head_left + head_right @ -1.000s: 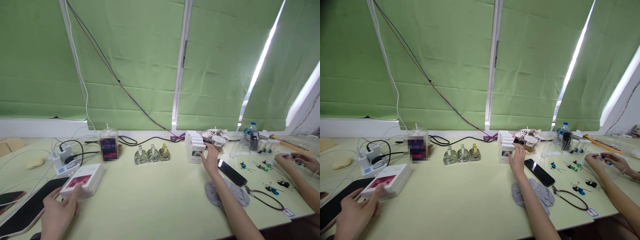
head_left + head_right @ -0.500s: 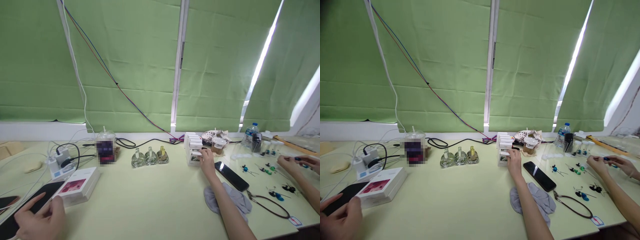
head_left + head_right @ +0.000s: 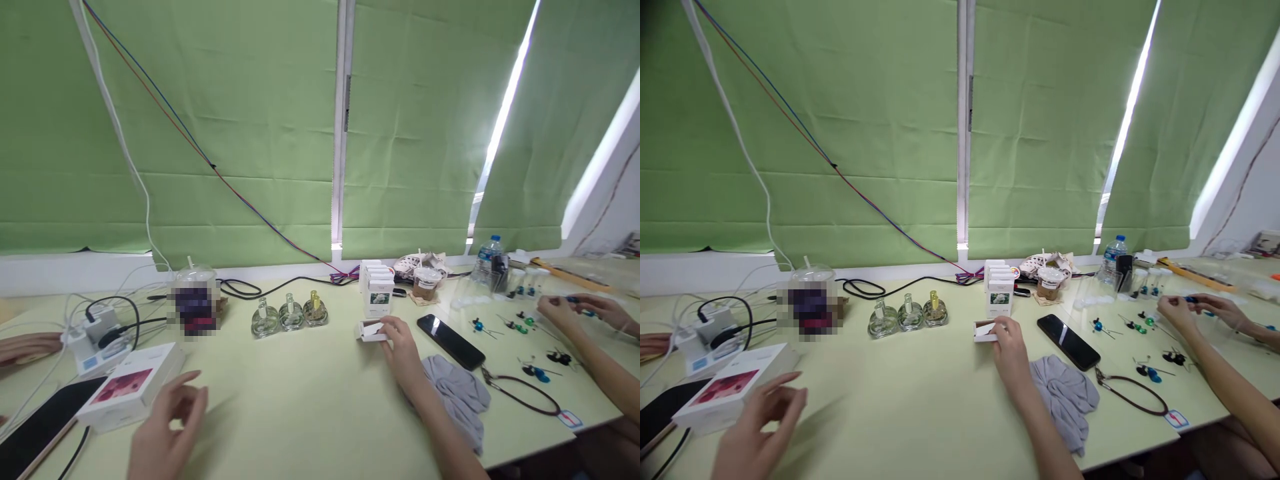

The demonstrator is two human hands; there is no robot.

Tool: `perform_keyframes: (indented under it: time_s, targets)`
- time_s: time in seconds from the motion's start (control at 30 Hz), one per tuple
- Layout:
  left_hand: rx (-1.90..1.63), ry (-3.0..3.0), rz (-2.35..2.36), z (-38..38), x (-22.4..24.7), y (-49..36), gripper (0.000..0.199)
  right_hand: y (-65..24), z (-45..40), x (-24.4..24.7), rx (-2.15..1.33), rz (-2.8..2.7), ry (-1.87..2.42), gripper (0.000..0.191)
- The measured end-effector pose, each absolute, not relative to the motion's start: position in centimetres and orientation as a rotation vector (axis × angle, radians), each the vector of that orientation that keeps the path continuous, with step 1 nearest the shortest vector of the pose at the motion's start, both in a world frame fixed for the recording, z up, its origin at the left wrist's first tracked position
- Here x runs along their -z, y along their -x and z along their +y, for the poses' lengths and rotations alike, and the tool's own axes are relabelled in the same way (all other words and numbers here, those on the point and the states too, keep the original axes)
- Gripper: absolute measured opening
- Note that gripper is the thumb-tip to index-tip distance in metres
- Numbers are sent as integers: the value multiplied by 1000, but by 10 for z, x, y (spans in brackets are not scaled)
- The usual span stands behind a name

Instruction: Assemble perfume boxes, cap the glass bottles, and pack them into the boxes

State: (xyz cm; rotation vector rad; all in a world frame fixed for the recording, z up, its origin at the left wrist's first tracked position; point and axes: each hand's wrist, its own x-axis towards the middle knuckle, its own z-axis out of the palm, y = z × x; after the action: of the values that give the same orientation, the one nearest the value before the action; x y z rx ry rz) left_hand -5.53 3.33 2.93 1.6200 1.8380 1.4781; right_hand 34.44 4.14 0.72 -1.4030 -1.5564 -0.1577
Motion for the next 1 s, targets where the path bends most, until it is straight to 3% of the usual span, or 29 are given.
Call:
perform_keyframes:
  time_s: [0.1,0.27,0.37,0.57,0.8,1.0]
  targets:
    - [-1297,-2031,1512,28,-22,17,43,-316,18,-8,102,-1575,1342,24]
    - [-1079,-2424,1106,20,-10,-29,63,-267,-23,-21,31,-1678,1204,33]
    - [-1039,-2410,957,17,-13,-42,56,-245,-42,-32,-35,-1738,1153,38]
    - [-1190,-2083,799,12,-19,-46,19,-227,-52,-43,-131,-1743,1110,39]
    - [-1272,-1973,803,13,-8,-40,14,-225,-48,-36,-390,-1676,1126,15]
    - [-1214,-1945,898,13,-6,-39,14,-226,-39,-38,-540,-1470,1152,27]
